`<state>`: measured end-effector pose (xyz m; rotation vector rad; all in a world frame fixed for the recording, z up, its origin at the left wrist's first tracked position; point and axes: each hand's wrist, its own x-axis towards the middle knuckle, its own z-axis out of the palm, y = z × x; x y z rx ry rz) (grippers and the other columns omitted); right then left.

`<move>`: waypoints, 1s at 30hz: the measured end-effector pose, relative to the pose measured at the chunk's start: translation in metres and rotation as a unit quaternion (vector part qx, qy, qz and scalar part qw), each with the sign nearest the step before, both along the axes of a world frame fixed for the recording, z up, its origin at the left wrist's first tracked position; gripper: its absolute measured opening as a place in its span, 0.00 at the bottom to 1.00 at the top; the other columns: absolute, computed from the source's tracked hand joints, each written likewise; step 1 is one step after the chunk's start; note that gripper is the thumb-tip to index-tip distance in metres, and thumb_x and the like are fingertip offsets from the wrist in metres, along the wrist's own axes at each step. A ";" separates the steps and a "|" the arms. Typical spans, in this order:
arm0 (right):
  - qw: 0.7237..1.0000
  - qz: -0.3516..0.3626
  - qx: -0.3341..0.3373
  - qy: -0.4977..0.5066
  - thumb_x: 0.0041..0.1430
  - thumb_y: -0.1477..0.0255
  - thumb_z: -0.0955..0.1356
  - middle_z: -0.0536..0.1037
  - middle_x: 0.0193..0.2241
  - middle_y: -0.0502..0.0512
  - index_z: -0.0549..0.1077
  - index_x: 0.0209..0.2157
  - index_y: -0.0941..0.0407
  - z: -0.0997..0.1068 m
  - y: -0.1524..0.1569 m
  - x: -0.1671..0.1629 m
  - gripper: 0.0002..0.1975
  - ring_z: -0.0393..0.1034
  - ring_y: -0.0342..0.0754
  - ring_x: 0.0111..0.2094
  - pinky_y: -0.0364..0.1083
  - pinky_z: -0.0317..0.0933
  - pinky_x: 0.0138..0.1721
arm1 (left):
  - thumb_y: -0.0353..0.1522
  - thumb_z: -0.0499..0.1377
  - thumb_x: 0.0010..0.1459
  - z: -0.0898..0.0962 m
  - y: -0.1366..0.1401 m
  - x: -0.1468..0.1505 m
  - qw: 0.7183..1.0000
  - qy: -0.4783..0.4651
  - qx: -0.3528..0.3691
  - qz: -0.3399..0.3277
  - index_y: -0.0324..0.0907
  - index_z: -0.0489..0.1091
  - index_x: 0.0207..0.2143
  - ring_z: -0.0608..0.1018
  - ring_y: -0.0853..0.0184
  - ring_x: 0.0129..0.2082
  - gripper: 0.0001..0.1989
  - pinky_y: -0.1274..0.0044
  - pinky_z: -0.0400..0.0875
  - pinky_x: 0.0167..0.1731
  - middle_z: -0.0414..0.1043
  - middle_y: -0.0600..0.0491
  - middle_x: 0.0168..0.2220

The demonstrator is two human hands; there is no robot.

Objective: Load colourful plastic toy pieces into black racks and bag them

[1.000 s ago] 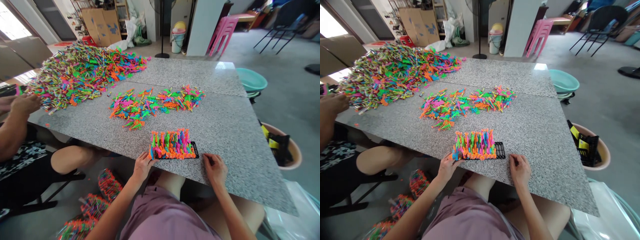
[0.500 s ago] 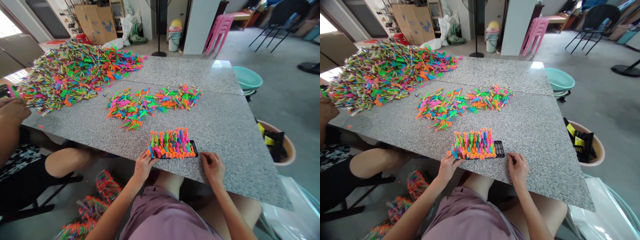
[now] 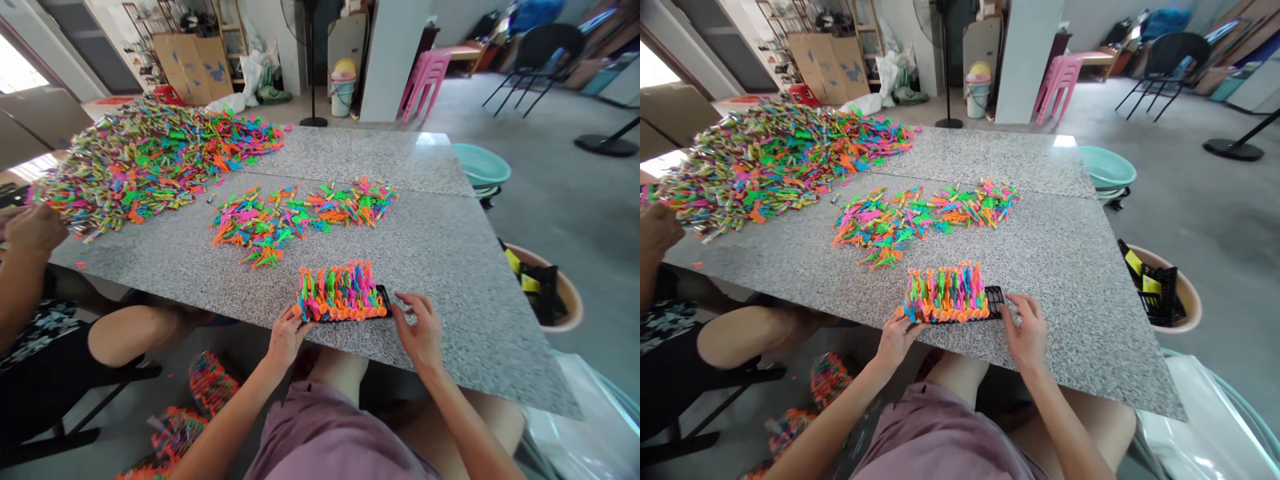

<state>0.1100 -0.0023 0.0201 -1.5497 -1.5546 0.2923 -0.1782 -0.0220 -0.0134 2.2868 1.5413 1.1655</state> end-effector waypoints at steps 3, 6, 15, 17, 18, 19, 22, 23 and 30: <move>0.996 0.083 0.038 0.022 0.64 0.61 0.65 0.75 0.42 0.59 0.75 0.44 0.53 0.032 0.016 -0.024 0.14 0.70 0.53 0.44 0.53 0.67 0.44 | 0.37 0.62 0.62 0.001 0.001 -0.002 1.000 0.005 0.014 -0.014 0.42 0.76 0.34 0.78 0.63 0.33 0.08 0.73 0.74 0.36 0.76 0.51 0.31; 0.993 0.066 0.006 0.102 0.67 0.61 0.61 0.75 0.42 0.59 0.74 0.45 0.54 0.030 0.028 -0.036 0.15 0.70 0.52 0.45 0.54 0.65 0.48 | 0.37 0.61 0.63 0.002 0.003 -0.004 0.999 0.006 0.027 -0.023 0.42 0.75 0.33 0.77 0.63 0.32 0.09 0.73 0.74 0.34 0.76 0.51 0.30; 0.991 -0.015 -0.074 0.106 0.62 0.62 0.61 0.73 0.38 0.58 0.71 0.41 0.55 -0.046 0.022 -0.032 0.15 0.67 0.53 0.42 0.54 0.62 0.46 | 0.36 0.58 0.65 -0.012 0.002 0.003 1.000 -0.013 0.023 0.007 0.41 0.75 0.32 0.77 0.64 0.33 0.11 0.74 0.74 0.35 0.75 0.51 0.30; 0.994 -0.008 -0.068 0.081 0.62 0.64 0.60 0.72 0.38 0.58 0.71 0.42 0.55 -0.047 0.020 -0.034 0.13 0.66 0.53 0.41 0.54 0.62 0.45 | 0.38 0.58 0.65 -0.010 0.003 0.003 1.000 -0.010 0.016 0.000 0.41 0.75 0.32 0.77 0.64 0.33 0.12 0.74 0.74 0.34 0.75 0.51 0.29; 0.996 -0.002 -0.064 0.069 0.61 0.66 0.60 0.72 0.39 0.58 0.70 0.42 0.55 -0.047 0.019 -0.035 0.12 0.66 0.53 0.42 0.53 0.62 0.45 | 0.38 0.58 0.65 -0.008 0.004 0.002 1.000 -0.007 0.012 -0.006 0.41 0.75 0.32 0.77 0.64 0.32 0.12 0.74 0.74 0.34 0.74 0.51 0.29; 0.997 0.005 -0.059 0.058 0.60 0.68 0.60 0.72 0.39 0.59 0.70 0.42 0.55 -0.047 0.019 -0.036 0.12 0.66 0.53 0.42 0.53 0.63 0.45 | 0.39 0.59 0.64 -0.005 0.006 0.001 1.000 -0.004 0.007 -0.012 0.41 0.76 0.32 0.77 0.64 0.32 0.12 0.74 0.74 0.33 0.74 0.51 0.29; 0.998 0.021 -0.043 0.028 0.57 0.72 0.60 0.72 0.40 0.59 0.69 0.42 0.55 -0.047 0.017 -0.035 0.12 0.66 0.54 0.43 0.53 0.63 0.45 | 0.40 0.60 0.63 0.003 0.009 -0.004 1.000 0.005 -0.003 -0.025 0.41 0.76 0.30 0.76 0.65 0.30 0.13 0.74 0.73 0.33 0.75 0.51 0.28; 0.999 0.023 -0.039 0.018 0.57 0.73 0.60 0.71 0.40 0.59 0.69 0.42 0.55 -0.048 0.017 -0.035 0.12 0.66 0.54 0.43 0.53 0.63 0.45 | 0.41 0.61 0.62 0.004 0.010 -0.006 1.000 0.007 -0.006 -0.026 0.42 0.76 0.29 0.76 0.65 0.30 0.14 0.74 0.73 0.33 0.75 0.52 0.28; 0.998 0.037 -0.024 -0.040 0.54 0.75 0.61 0.72 0.39 0.59 0.69 0.41 0.56 -0.053 0.017 -0.035 0.12 0.65 0.55 0.42 0.54 0.63 0.43 | 0.41 0.60 0.63 -0.012 0.004 -0.003 1.000 -0.005 0.008 0.020 0.41 0.78 0.30 0.77 0.65 0.30 0.15 0.74 0.74 0.33 0.76 0.51 0.28</move>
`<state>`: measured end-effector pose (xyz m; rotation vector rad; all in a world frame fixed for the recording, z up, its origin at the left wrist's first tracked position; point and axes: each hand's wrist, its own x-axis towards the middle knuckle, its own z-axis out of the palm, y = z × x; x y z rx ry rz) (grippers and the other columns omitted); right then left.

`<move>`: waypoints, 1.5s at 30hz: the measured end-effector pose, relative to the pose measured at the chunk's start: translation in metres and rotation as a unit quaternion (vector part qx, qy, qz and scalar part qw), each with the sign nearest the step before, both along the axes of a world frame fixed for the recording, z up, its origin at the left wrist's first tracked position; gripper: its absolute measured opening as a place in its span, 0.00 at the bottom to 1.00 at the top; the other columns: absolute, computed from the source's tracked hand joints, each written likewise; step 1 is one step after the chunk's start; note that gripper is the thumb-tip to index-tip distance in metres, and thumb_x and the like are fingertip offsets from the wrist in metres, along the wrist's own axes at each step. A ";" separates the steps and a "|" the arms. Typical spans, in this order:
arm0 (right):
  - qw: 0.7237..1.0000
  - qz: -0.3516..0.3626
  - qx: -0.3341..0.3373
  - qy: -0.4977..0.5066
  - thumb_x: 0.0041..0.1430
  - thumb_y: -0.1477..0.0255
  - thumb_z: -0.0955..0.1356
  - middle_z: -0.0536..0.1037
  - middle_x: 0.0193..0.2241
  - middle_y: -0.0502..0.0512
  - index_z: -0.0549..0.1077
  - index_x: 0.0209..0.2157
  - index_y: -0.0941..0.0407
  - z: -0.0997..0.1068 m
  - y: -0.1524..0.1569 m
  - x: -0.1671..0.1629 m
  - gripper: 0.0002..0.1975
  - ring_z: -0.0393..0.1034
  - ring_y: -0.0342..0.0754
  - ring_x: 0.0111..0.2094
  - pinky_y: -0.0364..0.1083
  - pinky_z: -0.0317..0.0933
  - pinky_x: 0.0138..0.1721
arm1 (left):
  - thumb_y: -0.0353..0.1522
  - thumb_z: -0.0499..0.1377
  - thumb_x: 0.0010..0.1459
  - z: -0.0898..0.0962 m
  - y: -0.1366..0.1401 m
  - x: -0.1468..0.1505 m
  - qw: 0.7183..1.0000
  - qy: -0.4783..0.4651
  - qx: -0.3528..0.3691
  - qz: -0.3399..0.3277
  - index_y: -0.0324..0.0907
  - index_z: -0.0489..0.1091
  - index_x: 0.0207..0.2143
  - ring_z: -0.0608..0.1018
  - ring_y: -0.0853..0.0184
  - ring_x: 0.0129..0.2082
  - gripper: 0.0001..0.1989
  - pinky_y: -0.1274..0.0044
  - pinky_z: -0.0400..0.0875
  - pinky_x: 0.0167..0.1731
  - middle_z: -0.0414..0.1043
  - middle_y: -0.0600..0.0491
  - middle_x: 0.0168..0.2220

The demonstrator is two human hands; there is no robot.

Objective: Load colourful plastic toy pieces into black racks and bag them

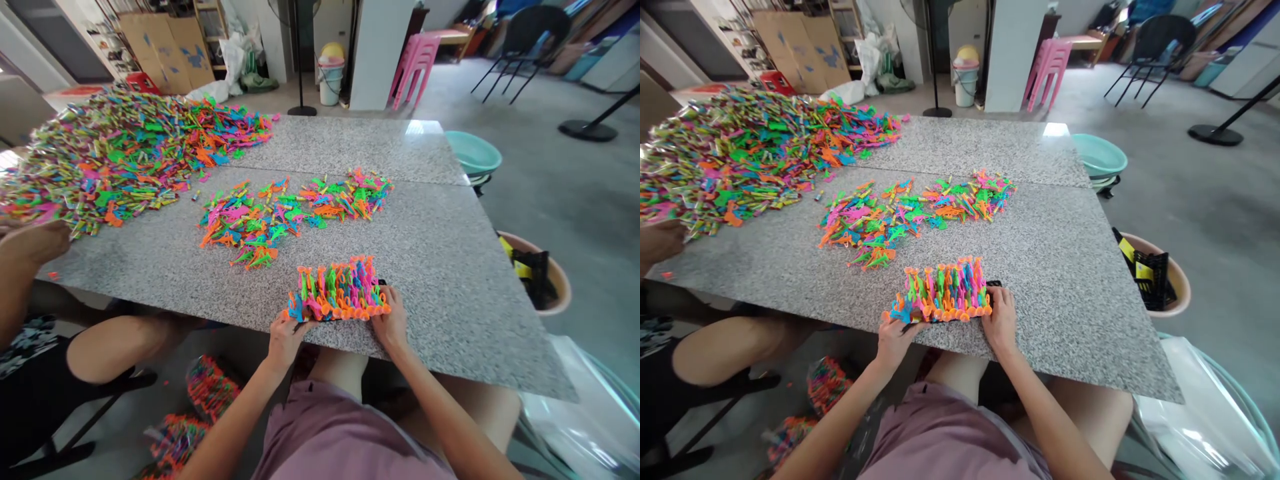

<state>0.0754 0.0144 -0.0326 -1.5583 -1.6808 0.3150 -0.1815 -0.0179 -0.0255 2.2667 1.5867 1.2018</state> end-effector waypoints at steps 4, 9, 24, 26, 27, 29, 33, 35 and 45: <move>1.000 -0.005 -0.007 -0.005 0.55 0.75 0.62 0.72 0.39 0.60 0.69 0.41 0.56 0.002 0.000 -0.001 0.12 0.64 0.56 0.43 0.53 0.63 0.43 | 0.39 0.60 0.63 -0.001 0.002 0.003 1.000 0.003 -0.003 -0.016 0.42 0.77 0.31 0.79 0.64 0.32 0.12 0.72 0.74 0.37 0.77 0.51 0.29; 1.000 -0.004 -0.011 -0.015 0.55 0.75 0.62 0.72 0.39 0.60 0.69 0.41 0.56 0.003 -0.002 -0.001 0.11 0.64 0.56 0.42 0.54 0.63 0.43 | 0.38 0.62 0.62 0.012 0.011 -0.004 0.996 0.030 -0.038 -0.077 0.44 0.77 0.29 0.79 0.63 0.33 0.10 0.70 0.74 0.39 0.78 0.52 0.30; 1.000 0.006 -0.006 -0.015 0.56 0.77 0.61 0.71 0.42 0.60 0.69 0.47 0.56 0.004 -0.001 -0.004 0.17 0.64 0.56 0.44 0.55 0.63 0.46 | 0.48 0.66 0.54 0.009 -0.018 0.016 0.993 -0.071 -0.044 0.081 0.40 0.53 0.65 0.72 0.50 0.57 0.44 0.61 0.71 0.52 0.66 0.36 0.57; 0.998 0.023 0.013 -0.048 0.58 0.76 0.60 0.70 0.47 0.62 0.69 0.50 0.56 0.003 0.000 -0.004 0.19 0.62 0.56 0.47 0.57 0.62 0.48 | 0.48 0.65 0.55 0.009 -0.018 0.024 0.994 -0.089 -0.053 0.035 0.41 0.42 0.69 0.62 0.48 0.65 0.49 0.58 0.64 0.59 0.54 0.34 0.65; 0.997 0.035 0.024 -0.070 0.59 0.76 0.60 0.69 0.49 0.63 0.70 0.50 0.56 0.003 0.000 -0.005 0.18 0.61 0.57 0.47 0.57 0.62 0.48 | 0.47 0.63 0.58 0.007 -0.018 0.028 0.994 -0.096 -0.056 0.014 0.42 0.39 0.69 0.58 0.48 0.67 0.48 0.58 0.62 0.61 0.51 0.33 0.67; 0.991 0.057 0.036 -0.114 0.61 0.76 0.60 0.69 0.50 0.63 0.73 0.46 0.55 0.002 0.000 -0.006 0.16 0.59 0.57 0.47 0.57 0.61 0.48 | 0.44 0.59 0.62 0.001 -0.016 0.035 0.992 -0.113 -0.061 0.001 0.42 0.38 0.70 0.57 0.49 0.68 0.43 0.58 0.60 0.62 0.49 0.33 0.67; 0.986 0.054 0.019 -0.155 0.61 0.78 0.60 0.68 0.51 0.62 0.76 0.43 0.55 -0.001 -0.001 -0.009 0.16 0.58 0.56 0.46 0.56 0.60 0.47 | 0.43 0.60 0.62 -0.010 -0.013 0.042 0.987 -0.133 -0.084 0.013 0.40 0.39 0.69 0.60 0.48 0.66 0.43 0.58 0.62 0.61 0.52 0.32 0.66; 0.986 0.048 0.013 -0.157 0.60 0.79 0.60 0.68 0.51 0.63 0.76 0.45 0.56 -0.001 -0.002 -0.010 0.17 0.58 0.56 0.47 0.56 0.60 0.47 | 0.42 0.60 0.62 -0.011 -0.012 0.041 0.987 -0.134 -0.091 0.013 0.39 0.39 0.69 0.60 0.47 0.66 0.43 0.58 0.61 0.61 0.52 0.31 0.66; 0.991 0.054 0.027 -0.118 0.59 0.80 0.59 0.71 0.48 0.64 0.73 0.48 0.58 0.007 0.002 -0.011 0.19 0.59 0.57 0.49 0.58 0.60 0.50 | 0.38 0.59 0.63 -0.003 -0.023 0.021 0.984 -0.143 -0.089 0.058 0.39 0.46 0.66 0.76 0.55 0.55 0.35 0.65 0.73 0.52 0.71 0.36 0.55</move>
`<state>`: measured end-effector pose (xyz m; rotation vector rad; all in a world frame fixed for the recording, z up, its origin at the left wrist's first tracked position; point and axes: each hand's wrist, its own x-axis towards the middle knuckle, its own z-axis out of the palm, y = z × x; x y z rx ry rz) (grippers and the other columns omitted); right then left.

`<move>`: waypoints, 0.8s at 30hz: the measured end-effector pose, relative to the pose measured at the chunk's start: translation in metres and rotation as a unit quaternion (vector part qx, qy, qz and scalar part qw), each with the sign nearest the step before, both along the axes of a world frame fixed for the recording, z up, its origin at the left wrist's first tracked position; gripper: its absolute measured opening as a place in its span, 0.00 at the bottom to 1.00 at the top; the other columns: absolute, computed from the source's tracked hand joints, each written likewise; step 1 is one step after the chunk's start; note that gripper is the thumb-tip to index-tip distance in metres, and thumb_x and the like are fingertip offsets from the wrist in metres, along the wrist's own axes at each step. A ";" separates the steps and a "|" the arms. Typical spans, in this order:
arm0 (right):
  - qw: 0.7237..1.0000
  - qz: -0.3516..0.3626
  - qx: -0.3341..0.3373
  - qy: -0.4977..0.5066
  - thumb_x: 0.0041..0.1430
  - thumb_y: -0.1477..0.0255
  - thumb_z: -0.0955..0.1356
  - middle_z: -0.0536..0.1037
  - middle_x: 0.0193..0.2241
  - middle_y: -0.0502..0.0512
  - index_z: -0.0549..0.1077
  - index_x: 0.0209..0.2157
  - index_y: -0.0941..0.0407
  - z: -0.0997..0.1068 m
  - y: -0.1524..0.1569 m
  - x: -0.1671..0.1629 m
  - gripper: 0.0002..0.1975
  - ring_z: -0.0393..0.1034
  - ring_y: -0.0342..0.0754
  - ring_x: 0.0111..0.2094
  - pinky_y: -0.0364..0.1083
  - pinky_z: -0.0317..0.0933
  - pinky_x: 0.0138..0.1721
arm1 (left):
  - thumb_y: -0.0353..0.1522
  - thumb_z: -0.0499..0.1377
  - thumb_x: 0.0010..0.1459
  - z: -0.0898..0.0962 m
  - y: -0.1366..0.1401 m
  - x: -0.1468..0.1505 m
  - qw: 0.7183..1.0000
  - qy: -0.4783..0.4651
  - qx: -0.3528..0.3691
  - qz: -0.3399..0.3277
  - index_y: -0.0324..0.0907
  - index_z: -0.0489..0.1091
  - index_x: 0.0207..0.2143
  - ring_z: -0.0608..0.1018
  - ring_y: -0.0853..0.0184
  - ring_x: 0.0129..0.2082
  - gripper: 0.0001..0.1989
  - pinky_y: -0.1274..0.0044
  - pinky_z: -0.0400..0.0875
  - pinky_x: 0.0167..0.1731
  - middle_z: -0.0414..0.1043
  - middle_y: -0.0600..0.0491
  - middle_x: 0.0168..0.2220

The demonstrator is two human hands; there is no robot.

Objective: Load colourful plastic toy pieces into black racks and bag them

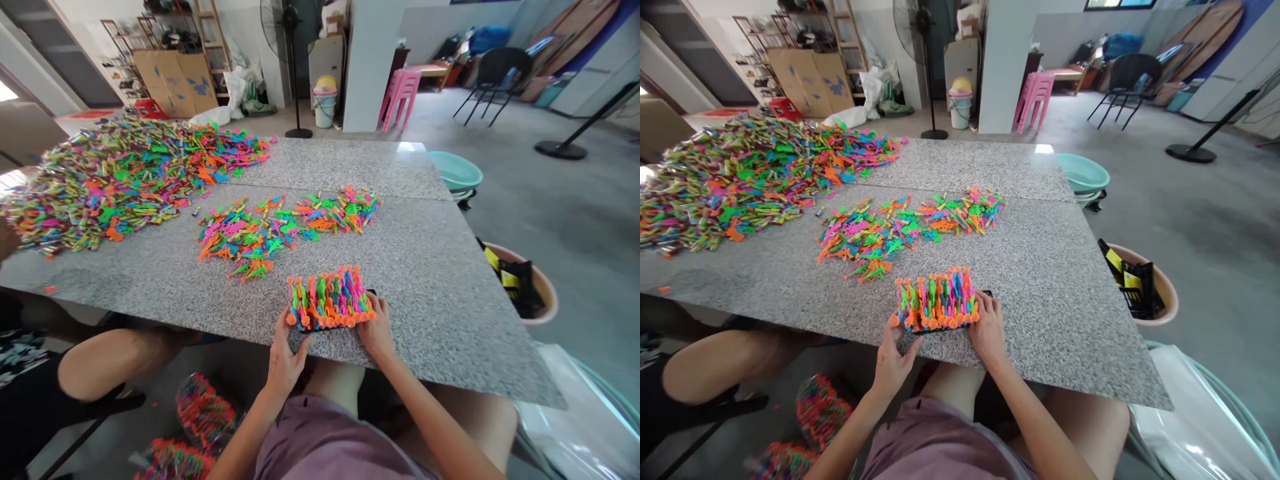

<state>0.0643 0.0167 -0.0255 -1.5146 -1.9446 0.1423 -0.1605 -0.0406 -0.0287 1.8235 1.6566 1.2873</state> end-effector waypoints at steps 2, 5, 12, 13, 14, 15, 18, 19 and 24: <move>1.000 -0.006 -0.006 0.013 0.59 0.80 0.59 0.71 0.49 0.64 0.73 0.49 0.59 0.000 0.000 0.000 0.19 0.59 0.57 0.48 0.58 0.60 0.50 | 0.36 0.57 0.65 0.000 0.000 -0.002 1.000 0.012 0.009 0.015 0.40 0.51 0.63 0.80 0.58 0.50 0.28 0.68 0.76 0.47 0.75 0.39 0.50; 1.000 -0.008 -0.011 0.028 0.57 0.81 0.59 0.70 0.49 0.63 0.73 0.48 0.58 0.000 -0.001 0.000 0.20 0.59 0.57 0.48 0.59 0.60 0.52 | 0.35 0.54 0.67 -0.001 0.004 -0.003 0.999 0.029 0.024 0.012 0.42 0.53 0.61 0.82 0.60 0.45 0.23 0.70 0.78 0.43 0.77 0.42 0.48; 1.000 -0.008 -0.008 0.024 0.58 0.81 0.59 0.70 0.50 0.63 0.74 0.48 0.57 -0.002 0.000 -0.001 0.19 0.59 0.57 0.48 0.59 0.61 0.51 | 0.33 0.52 0.68 -0.010 0.009 -0.006 0.994 0.093 0.062 -0.016 0.40 0.54 0.63 0.83 0.58 0.43 0.23 0.68 0.78 0.44 0.79 0.43 0.45; 1.000 -0.012 -0.005 0.020 0.58 0.81 0.60 0.70 0.50 0.63 0.74 0.48 0.57 -0.003 0.000 -0.002 0.19 0.59 0.57 0.48 0.59 0.61 0.51 | 0.33 0.52 0.68 -0.010 0.010 -0.006 0.992 0.100 0.068 -0.017 0.40 0.54 0.64 0.83 0.58 0.42 0.23 0.68 0.78 0.44 0.80 0.44 0.43; 1.000 -0.018 -0.002 0.018 0.58 0.81 0.60 0.70 0.50 0.63 0.73 0.47 0.57 -0.006 0.000 -0.004 0.18 0.59 0.57 0.48 0.58 0.61 0.50 | 0.34 0.51 0.68 -0.010 0.011 -0.007 0.991 0.106 0.073 -0.019 0.40 0.54 0.64 0.83 0.58 0.41 0.23 0.68 0.79 0.43 0.80 0.44 0.42; 0.999 -0.027 0.000 0.019 0.58 0.81 0.60 0.70 0.50 0.63 0.73 0.47 0.57 -0.008 0.000 -0.007 0.18 0.59 0.57 0.48 0.58 0.61 0.50 | 0.34 0.51 0.68 -0.008 0.013 -0.008 0.991 0.109 0.079 -0.020 0.40 0.54 0.64 0.84 0.58 0.40 0.24 0.69 0.79 0.42 0.81 0.45 0.41; 0.998 -0.046 0.003 0.037 0.57 0.83 0.60 0.71 0.49 0.63 0.72 0.48 0.57 -0.014 0.002 -0.016 0.20 0.61 0.57 0.48 0.57 0.62 0.50 | 0.37 0.50 0.69 -0.002 0.023 -0.018 0.990 0.105 0.092 -0.023 0.40 0.50 0.66 0.84 0.60 0.37 0.26 0.71 0.80 0.38 0.81 0.46 0.40; 0.998 -0.036 -0.003 0.051 0.56 0.83 0.59 0.71 0.48 0.63 0.71 0.49 0.57 -0.015 0.006 -0.018 0.21 0.62 0.56 0.48 0.56 0.62 0.50 | 0.38 0.50 0.69 0.000 0.028 -0.024 0.990 0.105 0.094 -0.017 0.40 0.47 0.67 0.84 0.60 0.36 0.28 0.71 0.80 0.38 0.81 0.46 0.40; 0.994 0.014 -0.032 0.107 0.58 0.80 0.60 0.72 0.45 0.61 0.69 0.50 0.57 -0.003 0.072 0.001 0.19 0.68 0.52 0.46 0.51 0.65 0.49 | 0.45 0.52 0.67 -0.006 0.046 -0.060 0.984 0.154 0.083 0.041 0.38 0.45 0.68 0.84 0.57 0.37 0.35 0.68 0.79 0.37 0.81 0.46 0.39</move>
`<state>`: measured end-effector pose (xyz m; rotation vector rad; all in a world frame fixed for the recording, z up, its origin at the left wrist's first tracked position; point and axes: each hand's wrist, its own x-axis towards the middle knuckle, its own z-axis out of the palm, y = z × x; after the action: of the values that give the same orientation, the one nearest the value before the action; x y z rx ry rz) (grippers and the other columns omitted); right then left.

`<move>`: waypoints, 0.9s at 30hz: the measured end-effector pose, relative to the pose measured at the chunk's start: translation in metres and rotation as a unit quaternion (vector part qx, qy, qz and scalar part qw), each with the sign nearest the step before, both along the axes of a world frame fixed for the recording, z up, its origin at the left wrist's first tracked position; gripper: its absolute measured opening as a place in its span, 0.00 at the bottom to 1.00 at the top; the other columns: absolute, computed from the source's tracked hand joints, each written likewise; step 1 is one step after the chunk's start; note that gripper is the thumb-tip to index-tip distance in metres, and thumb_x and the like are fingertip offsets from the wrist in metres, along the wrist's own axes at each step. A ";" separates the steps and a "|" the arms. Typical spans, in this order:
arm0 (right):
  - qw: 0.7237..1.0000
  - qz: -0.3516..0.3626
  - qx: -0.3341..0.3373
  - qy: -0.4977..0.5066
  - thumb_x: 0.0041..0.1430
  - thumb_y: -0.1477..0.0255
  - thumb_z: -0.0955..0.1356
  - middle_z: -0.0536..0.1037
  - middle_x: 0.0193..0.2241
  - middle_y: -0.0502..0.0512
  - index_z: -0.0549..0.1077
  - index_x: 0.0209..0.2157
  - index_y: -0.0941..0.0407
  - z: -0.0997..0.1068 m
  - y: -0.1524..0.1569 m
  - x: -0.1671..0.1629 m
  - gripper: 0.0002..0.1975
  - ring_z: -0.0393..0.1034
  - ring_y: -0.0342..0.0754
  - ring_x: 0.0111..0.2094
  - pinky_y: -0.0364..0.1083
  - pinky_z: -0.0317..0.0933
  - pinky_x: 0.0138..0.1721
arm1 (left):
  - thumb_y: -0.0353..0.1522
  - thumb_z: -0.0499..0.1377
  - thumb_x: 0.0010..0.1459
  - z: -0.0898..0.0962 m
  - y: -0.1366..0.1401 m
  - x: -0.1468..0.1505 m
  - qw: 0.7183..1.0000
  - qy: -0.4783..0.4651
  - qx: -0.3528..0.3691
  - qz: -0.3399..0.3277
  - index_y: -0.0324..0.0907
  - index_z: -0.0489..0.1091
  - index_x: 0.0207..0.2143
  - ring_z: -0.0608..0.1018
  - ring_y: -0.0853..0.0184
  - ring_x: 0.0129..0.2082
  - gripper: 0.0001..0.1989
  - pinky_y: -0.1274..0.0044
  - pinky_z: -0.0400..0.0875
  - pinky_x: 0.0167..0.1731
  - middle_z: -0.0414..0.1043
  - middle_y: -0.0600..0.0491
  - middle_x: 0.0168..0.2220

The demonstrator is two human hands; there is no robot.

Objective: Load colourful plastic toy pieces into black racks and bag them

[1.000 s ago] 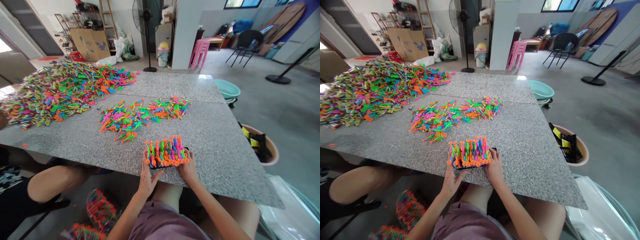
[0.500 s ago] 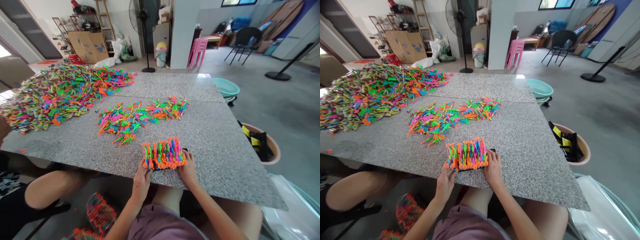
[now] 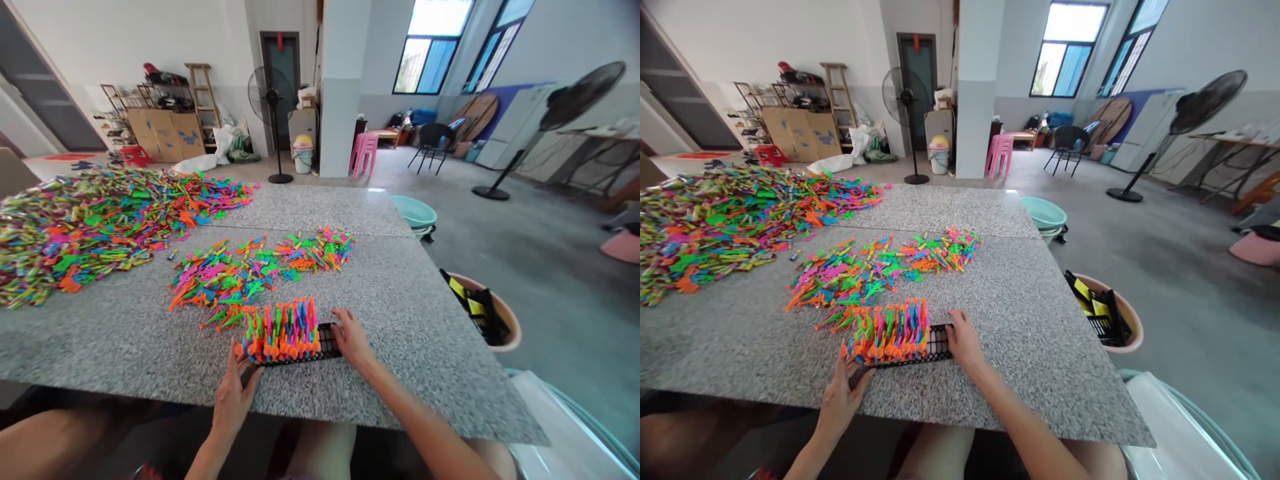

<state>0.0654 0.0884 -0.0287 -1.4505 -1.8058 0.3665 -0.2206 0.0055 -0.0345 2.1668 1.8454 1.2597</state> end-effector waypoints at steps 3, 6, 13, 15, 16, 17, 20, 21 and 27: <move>0.995 -0.077 0.004 -0.063 0.58 0.78 0.62 0.72 0.45 0.64 0.71 0.49 0.58 0.020 0.072 0.020 0.17 0.66 0.56 0.50 0.55 0.63 0.52 | 0.47 0.54 0.65 -0.011 0.002 -0.006 0.998 0.034 0.028 0.034 0.39 0.53 0.64 0.84 0.55 0.36 0.33 0.68 0.79 0.35 0.81 0.45 0.39; 0.984 -0.068 -0.047 -0.157 0.56 0.78 0.66 0.67 0.56 0.67 0.67 0.57 0.58 0.037 0.134 0.023 0.25 0.60 0.59 0.58 0.57 0.59 0.55 | 0.47 0.54 0.65 -0.013 0.000 -0.001 0.997 0.046 0.039 0.056 0.40 0.57 0.61 0.84 0.55 0.35 0.30 0.69 0.79 0.34 0.81 0.46 0.37; 0.959 -0.017 -0.103 -0.263 0.64 0.76 0.62 0.69 0.56 0.66 0.69 0.56 0.57 0.032 0.132 0.005 0.19 0.62 0.57 0.55 0.54 0.58 0.54 | 0.45 0.53 0.66 -0.004 -0.002 0.001 0.999 0.015 0.003 0.043 0.40 0.57 0.61 0.84 0.56 0.37 0.27 0.70 0.78 0.35 0.81 0.48 0.38; 0.955 -0.008 -0.090 -0.283 0.65 0.79 0.60 0.71 0.53 0.65 0.70 0.54 0.57 0.027 0.097 0.009 0.19 0.64 0.55 0.51 0.52 0.59 0.52 | 0.46 0.53 0.65 -0.005 -0.001 0.000 0.998 0.012 -0.014 0.054 0.40 0.59 0.59 0.84 0.56 0.35 0.26 0.71 0.78 0.34 0.81 0.48 0.36; 0.952 -0.002 -0.089 -0.292 0.64 0.79 0.60 0.71 0.53 0.65 0.70 0.55 0.56 0.025 0.077 0.013 0.19 0.65 0.55 0.50 0.52 0.60 0.51 | 0.47 0.54 0.64 -0.007 0.000 -0.001 0.998 0.014 -0.024 0.065 0.40 0.61 0.58 0.84 0.56 0.34 0.26 0.71 0.77 0.32 0.81 0.48 0.35; 0.950 0.008 -0.091 -0.299 0.63 0.78 0.61 0.71 0.52 0.65 0.70 0.55 0.56 0.025 0.056 0.018 0.20 0.66 0.55 0.49 0.52 0.61 0.49 | 0.47 0.54 0.64 -0.008 0.001 -0.001 0.996 0.017 -0.035 0.077 0.40 0.62 0.57 0.84 0.55 0.33 0.27 0.71 0.77 0.31 0.81 0.48 0.34; 0.947 0.047 -0.115 -0.298 0.61 0.76 0.66 0.73 0.50 0.60 0.68 0.56 0.52 0.036 0.008 0.036 0.22 0.68 0.54 0.47 0.49 0.63 0.45 | 0.48 0.54 0.63 -0.009 0.006 -0.002 0.993 0.028 -0.061 0.096 0.39 0.65 0.53 0.83 0.55 0.34 0.25 0.70 0.76 0.32 0.81 0.47 0.34; 0.945 0.050 -0.127 -0.296 0.61 0.75 0.66 0.73 0.49 0.59 0.68 0.57 0.51 0.043 0.001 0.043 0.22 0.70 0.52 0.45 0.47 0.64 0.44 | 0.48 0.53 0.62 -0.009 0.008 -0.002 0.993 0.030 -0.066 0.094 0.40 0.66 0.51 0.83 0.54 0.35 0.24 0.70 0.76 0.33 0.81 0.47 0.34; 0.902 0.042 -0.122 -0.412 0.64 0.83 0.59 0.71 0.53 0.61 0.67 0.57 0.55 0.083 0.052 0.056 0.23 0.67 0.51 0.51 0.46 0.63 0.48 | 0.47 0.54 0.60 -0.004 0.010 -0.001 0.990 0.022 -0.096 0.098 0.40 0.67 0.48 0.82 0.51 0.40 0.23 0.67 0.75 0.38 0.81 0.45 0.38</move>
<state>0.1210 0.1408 0.0540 -1.8793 -2.5621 -0.0062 -0.2220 0.0153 -0.0383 1.9724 2.1424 1.0167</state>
